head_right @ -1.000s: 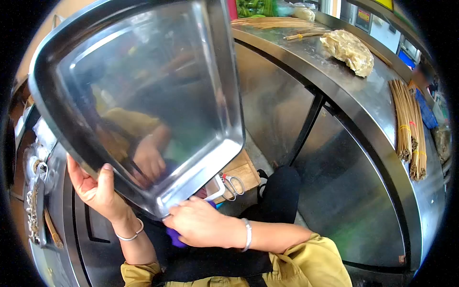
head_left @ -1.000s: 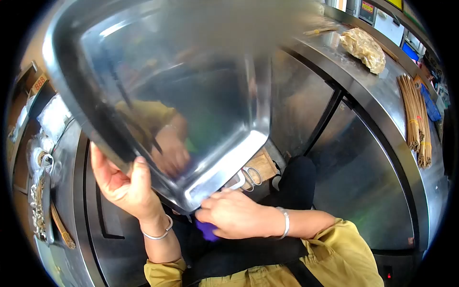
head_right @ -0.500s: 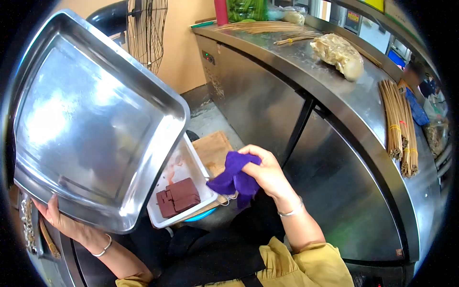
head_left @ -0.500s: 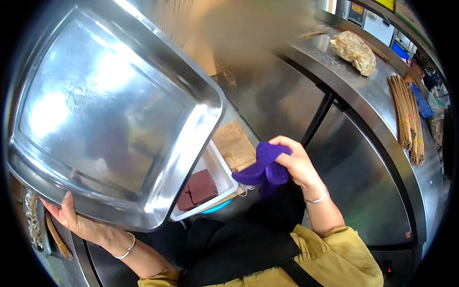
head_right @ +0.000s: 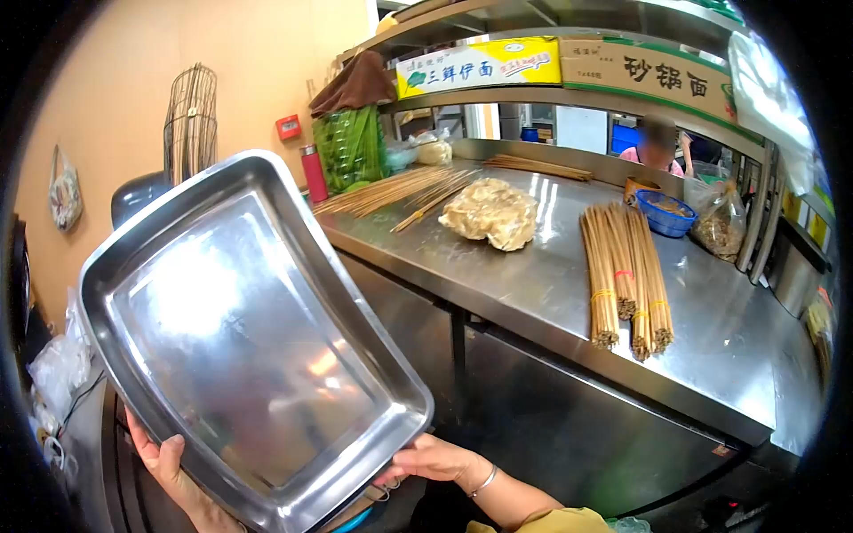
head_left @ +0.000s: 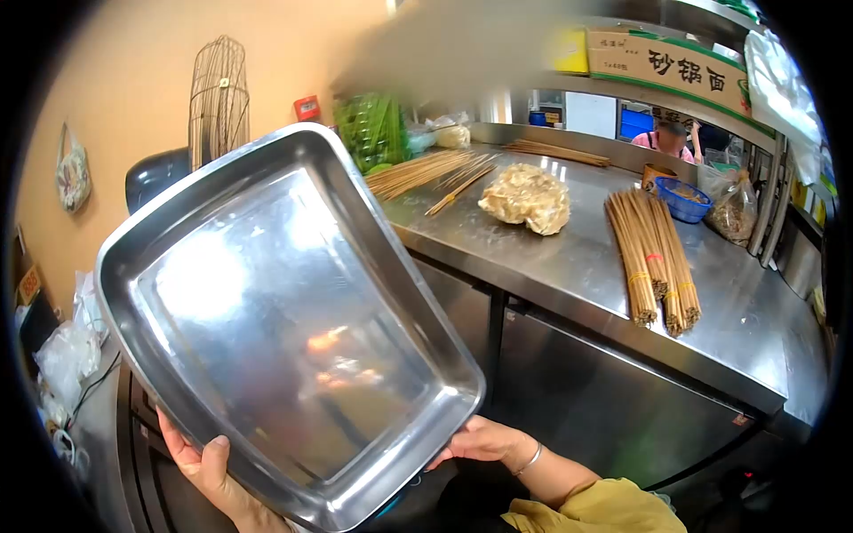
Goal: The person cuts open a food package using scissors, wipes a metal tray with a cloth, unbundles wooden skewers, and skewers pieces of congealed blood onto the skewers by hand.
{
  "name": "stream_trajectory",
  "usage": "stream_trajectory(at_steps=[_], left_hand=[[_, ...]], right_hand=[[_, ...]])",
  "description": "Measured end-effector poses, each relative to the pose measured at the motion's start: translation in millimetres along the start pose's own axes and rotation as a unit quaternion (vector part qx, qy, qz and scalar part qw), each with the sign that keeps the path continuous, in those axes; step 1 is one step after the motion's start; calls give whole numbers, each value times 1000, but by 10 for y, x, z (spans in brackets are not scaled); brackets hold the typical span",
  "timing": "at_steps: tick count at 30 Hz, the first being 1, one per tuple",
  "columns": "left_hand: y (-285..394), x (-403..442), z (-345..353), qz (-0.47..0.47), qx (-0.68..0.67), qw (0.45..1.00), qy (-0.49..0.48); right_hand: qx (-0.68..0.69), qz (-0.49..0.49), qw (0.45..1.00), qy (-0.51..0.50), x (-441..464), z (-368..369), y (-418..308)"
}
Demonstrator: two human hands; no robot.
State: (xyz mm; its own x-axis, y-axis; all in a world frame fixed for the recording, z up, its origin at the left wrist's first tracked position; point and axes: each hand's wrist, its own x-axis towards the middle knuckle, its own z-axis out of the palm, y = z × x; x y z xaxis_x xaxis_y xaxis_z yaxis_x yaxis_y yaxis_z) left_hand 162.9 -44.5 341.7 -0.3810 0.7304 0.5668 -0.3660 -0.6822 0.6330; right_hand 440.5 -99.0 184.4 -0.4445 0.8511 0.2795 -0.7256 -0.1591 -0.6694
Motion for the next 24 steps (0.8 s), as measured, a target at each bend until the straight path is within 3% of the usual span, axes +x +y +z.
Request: stream_trajectory(at_steps=[2, 6, 7, 11, 16, 17, 19, 20, 22, 23, 24], left_hand=[[-20, 23, 147, -32, 2, 997, -70], [10, 95, 632, -21, 6, 990, -141], [-34, 169, 642, 16, 21, 975, -219], [-316, 161, 732, -213, -7, 926, -311], [-906, 415, 896, -290, -6, 927, -237], [-893, 461, 928, -327, -20, 906, -269], [-1025, 535, 958, -395, -52, 876, -270], [-1061, 531, 970, -395, -57, 876, -272], [-1106, 513, 987, -462, -110, 843, -255], [-1105, 508, 971, -464, -113, 841, -256], [-1091, 510, 929, -469, -106, 840, -253]], right_hand=[[92, -59, 989, 99, -76, -9, -3], [56, -123, 982, 129, -70, 71, -129], [52, -130, 982, 126, -29, 144, -231], [32, -215, 955, 204, 267, 310, -729], [-137, -208, 951, 182, 385, 529, -1449], [-177, -191, 949, 176, 324, 610, -1586], [-362, -111, 883, 277, 173, 701, -1802], [-476, -116, 808, 327, 115, 681, -1850], [-713, -167, 487, 476, 55, 688, -1960], [-679, -271, 428, 532, 107, 557, -2092], [-650, -291, 417, 565, 97, 458, -2288]])
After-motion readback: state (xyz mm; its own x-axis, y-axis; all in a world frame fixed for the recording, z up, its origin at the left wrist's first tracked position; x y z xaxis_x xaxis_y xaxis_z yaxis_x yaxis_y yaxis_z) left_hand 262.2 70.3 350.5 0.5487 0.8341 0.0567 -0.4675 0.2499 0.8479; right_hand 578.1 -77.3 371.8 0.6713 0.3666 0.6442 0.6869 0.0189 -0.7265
